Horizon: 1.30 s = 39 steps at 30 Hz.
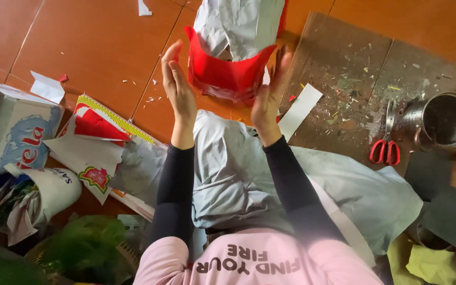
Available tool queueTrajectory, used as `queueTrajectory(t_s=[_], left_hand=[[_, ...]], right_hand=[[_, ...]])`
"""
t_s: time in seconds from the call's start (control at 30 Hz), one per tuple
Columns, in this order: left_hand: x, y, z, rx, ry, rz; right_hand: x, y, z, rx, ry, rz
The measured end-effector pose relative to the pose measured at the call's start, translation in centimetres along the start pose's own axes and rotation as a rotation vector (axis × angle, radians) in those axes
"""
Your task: Applying decorative red paper to a lantern frame using glue and scissors.
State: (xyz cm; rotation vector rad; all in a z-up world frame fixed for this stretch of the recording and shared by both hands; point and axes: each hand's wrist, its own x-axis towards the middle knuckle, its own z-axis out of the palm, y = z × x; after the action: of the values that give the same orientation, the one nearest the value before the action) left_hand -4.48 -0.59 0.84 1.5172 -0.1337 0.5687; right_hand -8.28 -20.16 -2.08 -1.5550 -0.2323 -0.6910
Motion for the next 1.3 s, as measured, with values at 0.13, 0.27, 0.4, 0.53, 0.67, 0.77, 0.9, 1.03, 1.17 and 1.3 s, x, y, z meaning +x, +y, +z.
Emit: queueTrajectory(t_s=[0.13, 0.27, 0.4, 0.53, 0.67, 0.77, 0.9, 1.03, 1.17, 1.3], left_hand=[[0.5, 1.9, 0.3, -0.073, -0.211, -0.011], [1.3, 1.7, 0.4, -0.019, -0.331, -0.042], [1.9, 2.6, 0.3, -0.137, -0.446, -0.159], [2.4, 3.2, 0.3, -0.174, -0.470, -0.214], [2.4, 2.7, 0.3, -0.172, -0.482, -0.228], [2.8, 0.6, -0.2, -0.178, -0.484, -0.286], [3.1, 0.8, -0.9, -0.307, -0.491, -0.246], [-1.6, -2.1, -3.3, -0.178, -0.127, -0.037], [-12.0, -3.5, 0.1, 0.055, -0.048, -0.196], [-18.7, -5.4, 10.4, -0.028, -0.435, -0.419]], right_hand=[[0.3, -1.2, 0.5, -0.153, -0.144, 0.002], [1.5, -2.6, 0.8, -0.192, -0.189, 0.064], [1.9, -2.9, 0.5, -0.181, -0.238, 0.082], [1.9, -2.2, 0.1, -0.195, -0.266, 0.084], [2.0, -1.3, -0.4, -0.232, -0.293, 0.058], [2.7, -2.2, -0.5, -0.028, -0.308, 0.082], [2.3, -1.3, -2.9, 0.451, -0.345, 0.535], [-1.8, 3.7, -12.1, 0.006, -0.350, 0.300], [-10.6, 8.7, -19.1, -0.438, -0.404, 0.594], [-16.9, 9.9, -19.4, -0.889, -0.317, 0.171]])
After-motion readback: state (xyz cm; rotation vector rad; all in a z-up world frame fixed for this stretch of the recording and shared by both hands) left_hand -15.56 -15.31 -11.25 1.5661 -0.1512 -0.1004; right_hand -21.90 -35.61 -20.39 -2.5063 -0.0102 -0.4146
